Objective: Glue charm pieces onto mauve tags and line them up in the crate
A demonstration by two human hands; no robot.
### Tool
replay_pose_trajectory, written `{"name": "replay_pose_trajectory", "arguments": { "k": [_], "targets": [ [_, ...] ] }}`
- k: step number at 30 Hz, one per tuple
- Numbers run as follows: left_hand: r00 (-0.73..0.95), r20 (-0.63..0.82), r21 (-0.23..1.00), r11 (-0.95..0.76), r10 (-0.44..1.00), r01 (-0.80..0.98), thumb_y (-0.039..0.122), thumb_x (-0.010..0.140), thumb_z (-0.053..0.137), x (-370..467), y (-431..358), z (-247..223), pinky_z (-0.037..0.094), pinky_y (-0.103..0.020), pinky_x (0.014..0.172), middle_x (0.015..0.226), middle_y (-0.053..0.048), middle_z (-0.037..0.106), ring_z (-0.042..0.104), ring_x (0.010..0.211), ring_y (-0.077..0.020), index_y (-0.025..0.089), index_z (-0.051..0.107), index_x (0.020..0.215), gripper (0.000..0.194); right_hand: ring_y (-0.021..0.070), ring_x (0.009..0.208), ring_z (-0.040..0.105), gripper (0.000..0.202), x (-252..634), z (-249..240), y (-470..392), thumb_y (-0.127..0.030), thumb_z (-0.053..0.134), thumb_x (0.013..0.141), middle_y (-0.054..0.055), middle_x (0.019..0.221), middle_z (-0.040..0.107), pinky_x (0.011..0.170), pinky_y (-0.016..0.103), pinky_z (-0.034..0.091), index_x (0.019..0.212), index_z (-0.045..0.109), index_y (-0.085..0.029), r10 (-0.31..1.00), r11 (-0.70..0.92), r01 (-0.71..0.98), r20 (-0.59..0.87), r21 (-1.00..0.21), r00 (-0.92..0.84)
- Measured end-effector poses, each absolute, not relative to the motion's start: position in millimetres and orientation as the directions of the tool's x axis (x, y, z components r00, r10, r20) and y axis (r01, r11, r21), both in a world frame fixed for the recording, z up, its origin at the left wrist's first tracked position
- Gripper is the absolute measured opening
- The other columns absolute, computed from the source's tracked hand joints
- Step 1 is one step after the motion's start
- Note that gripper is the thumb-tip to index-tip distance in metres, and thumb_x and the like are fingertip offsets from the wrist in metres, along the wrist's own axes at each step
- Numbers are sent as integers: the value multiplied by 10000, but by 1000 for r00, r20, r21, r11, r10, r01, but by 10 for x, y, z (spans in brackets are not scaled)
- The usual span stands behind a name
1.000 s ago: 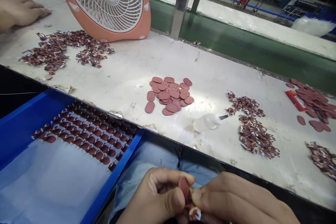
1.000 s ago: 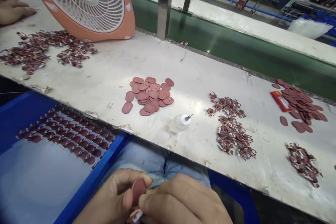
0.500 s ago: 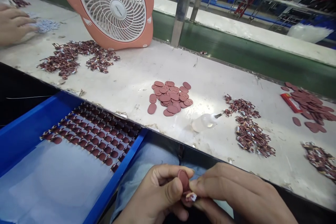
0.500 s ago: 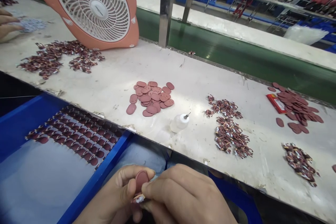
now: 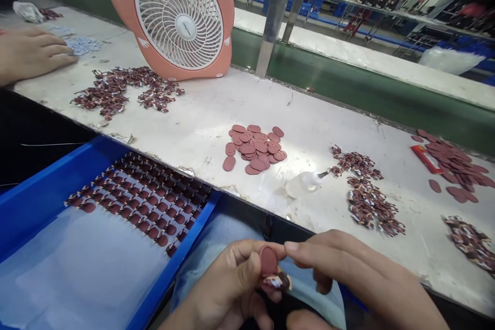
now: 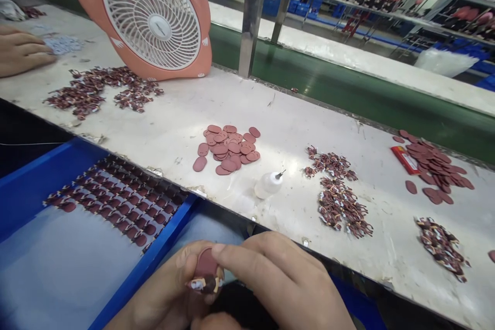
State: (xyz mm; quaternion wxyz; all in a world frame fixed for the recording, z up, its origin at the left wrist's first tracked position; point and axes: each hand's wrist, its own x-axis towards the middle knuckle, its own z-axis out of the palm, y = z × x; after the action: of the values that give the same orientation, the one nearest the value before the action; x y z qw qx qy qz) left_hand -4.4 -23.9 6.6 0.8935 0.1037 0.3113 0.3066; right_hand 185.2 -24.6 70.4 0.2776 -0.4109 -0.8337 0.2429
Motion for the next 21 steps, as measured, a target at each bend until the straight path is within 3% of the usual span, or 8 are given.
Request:
{"name": "replay_pose_trajectory", "arguments": {
  "k": [7, 10, 16, 21],
  "targets": [
    [651, -449, 354, 791, 612, -499, 500, 714, 768, -59, -198, -35, 497, -122, 403, 719, -37, 596, 546, 523, -71, 137, 770, 962, 440, 102, 731, 650, 341, 1811, 582, -228, -178, 690, 871, 7, 843, 652, 673, 160, 544, 1191, 573, -192, 832, 512, 509, 251, -692, -495],
    [655, -443, 369, 790, 612, -489, 488, 739, 751, -77, -189, -53, 500, -123, 403, 727, -44, 600, 540, 520, -68, 132, 771, 964, 422, 100, 717, 647, 345, 1780, 555, -212, -150, 702, 852, 6, 828, 652, 666, 159, 540, 1173, 581, -183, 836, 507, 495, 262, -705, -482],
    [679, -398, 326, 787, 617, -524, 512, 687, 785, -85, -146, -60, 529, -133, 411, 781, -77, 648, 579, 589, -90, 141, 771, 957, 459, 104, 647, 649, 255, 1720, 574, -145, -80, 673, 821, 5, 727, 653, 478, 123, 483, 1053, 657, -186, 845, 501, 462, 300, -731, -442],
    [686, -372, 324, 780, 626, -536, 500, 717, 766, -101, -96, -98, 539, -137, 418, 794, -77, 647, 596, 605, -94, 137, 763, 963, 438, 88, 635, 650, 296, 1705, 544, -128, -66, 670, 823, -9, 731, 648, 513, 118, 502, 1083, 647, -205, 856, 476, 443, 285, -760, -431]
  ]
}}
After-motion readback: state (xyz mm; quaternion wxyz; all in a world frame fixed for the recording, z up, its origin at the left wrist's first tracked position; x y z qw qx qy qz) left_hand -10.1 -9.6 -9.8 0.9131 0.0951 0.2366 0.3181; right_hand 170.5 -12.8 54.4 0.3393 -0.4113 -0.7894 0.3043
